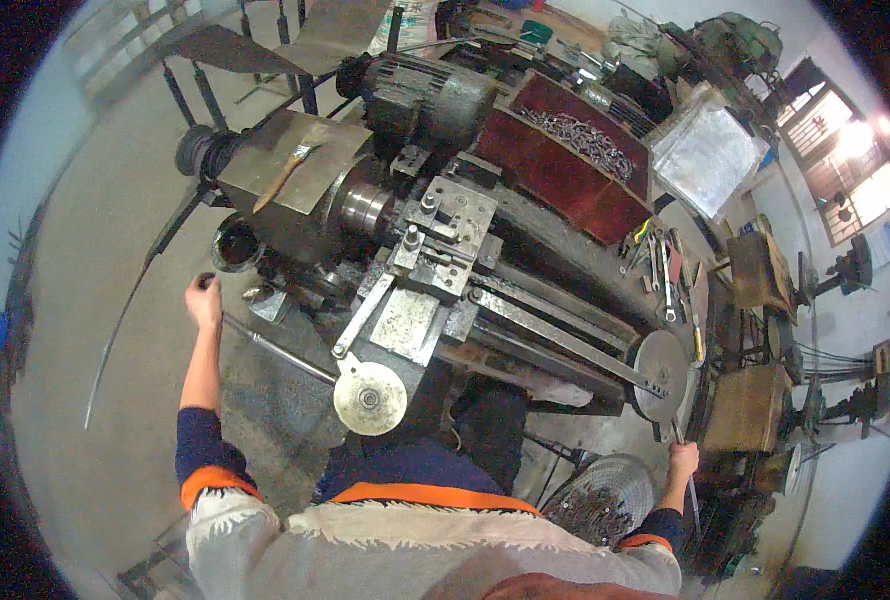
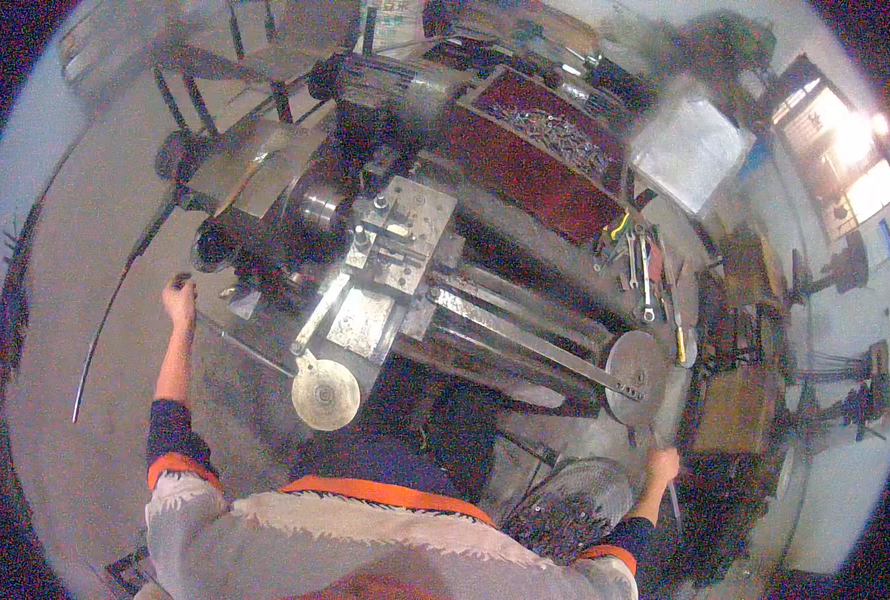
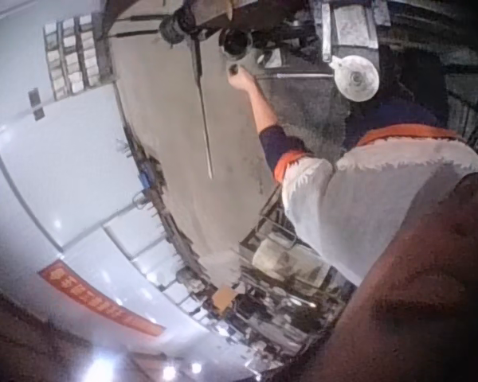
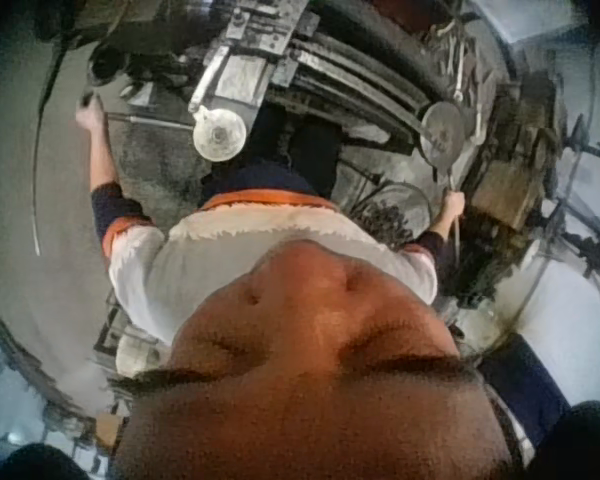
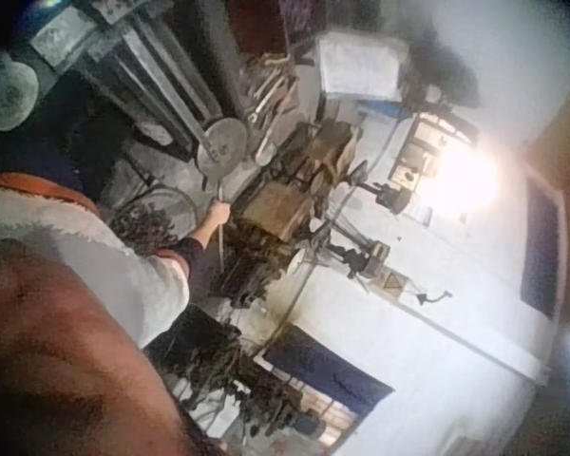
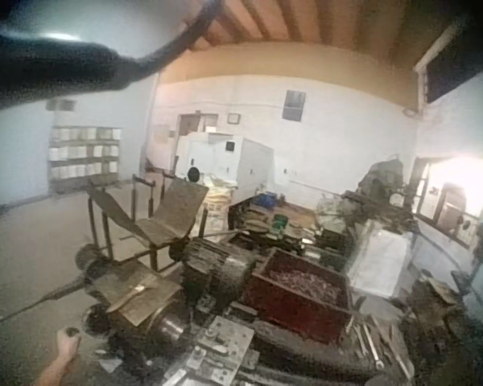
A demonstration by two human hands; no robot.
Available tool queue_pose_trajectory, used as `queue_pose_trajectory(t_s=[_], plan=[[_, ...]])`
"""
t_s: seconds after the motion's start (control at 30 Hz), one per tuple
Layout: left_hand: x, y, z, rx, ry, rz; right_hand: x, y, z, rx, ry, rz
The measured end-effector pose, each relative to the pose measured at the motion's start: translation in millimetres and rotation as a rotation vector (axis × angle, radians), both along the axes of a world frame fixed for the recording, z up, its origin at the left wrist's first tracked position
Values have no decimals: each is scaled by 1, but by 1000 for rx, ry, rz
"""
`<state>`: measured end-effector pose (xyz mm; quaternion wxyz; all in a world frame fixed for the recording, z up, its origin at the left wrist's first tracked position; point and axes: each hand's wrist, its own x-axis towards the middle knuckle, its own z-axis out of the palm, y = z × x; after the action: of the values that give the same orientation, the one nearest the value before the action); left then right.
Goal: The person operates a metal lathe, repeatedly loading small cylindrical metal pieces into the chuck, machining them, and removing the finished parts. The person uses a long metal rod to assist with loading and unloading the workpieces.
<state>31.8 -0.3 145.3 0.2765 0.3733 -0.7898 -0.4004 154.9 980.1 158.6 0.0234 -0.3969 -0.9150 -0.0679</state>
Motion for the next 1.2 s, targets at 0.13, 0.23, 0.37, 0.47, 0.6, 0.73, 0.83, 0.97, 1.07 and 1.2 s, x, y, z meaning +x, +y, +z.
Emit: queue_pose_trajectory(t_s=[0.13, 0.23, 0.37, 0.47, 0.6, 0.73, 0.83, 0.97, 1.07, 1.2], plan=[[-61, 47, 30, -189, -59, -85, 10, -3, -1, -18, -34, -50], [-66, 27, 13, -187, -43, -71, 17, -77, 17, -33, -61, -181], [-75, -2, -21, -84, -52, -134, 36, -79, 0, -48, -3, -119], [-71, 8, -10, -158, -11, -101, 32, -125, 29, -59, 55, -123], [-70, 16, 1, -213, -55, -87, 39, -93, 4, 42, 71, -73], [-71, 11, 2, -165, -159, -67, 20, -36, 3, 151, 60, 21], [-70, -1, -11, -198, -190, -77, -13, -16, 21, 150, -17, 65], [-71, 39, 16, -223, -143, -98, -29, -4, 23, 308, -61, 22], [-61, 3, -12, -172, -163, -159, -38, -10, 18, 260, -40, -6], [-50, 13, 7, 364, 264, -273, -3, -24, -6, 456, 298, 227]])
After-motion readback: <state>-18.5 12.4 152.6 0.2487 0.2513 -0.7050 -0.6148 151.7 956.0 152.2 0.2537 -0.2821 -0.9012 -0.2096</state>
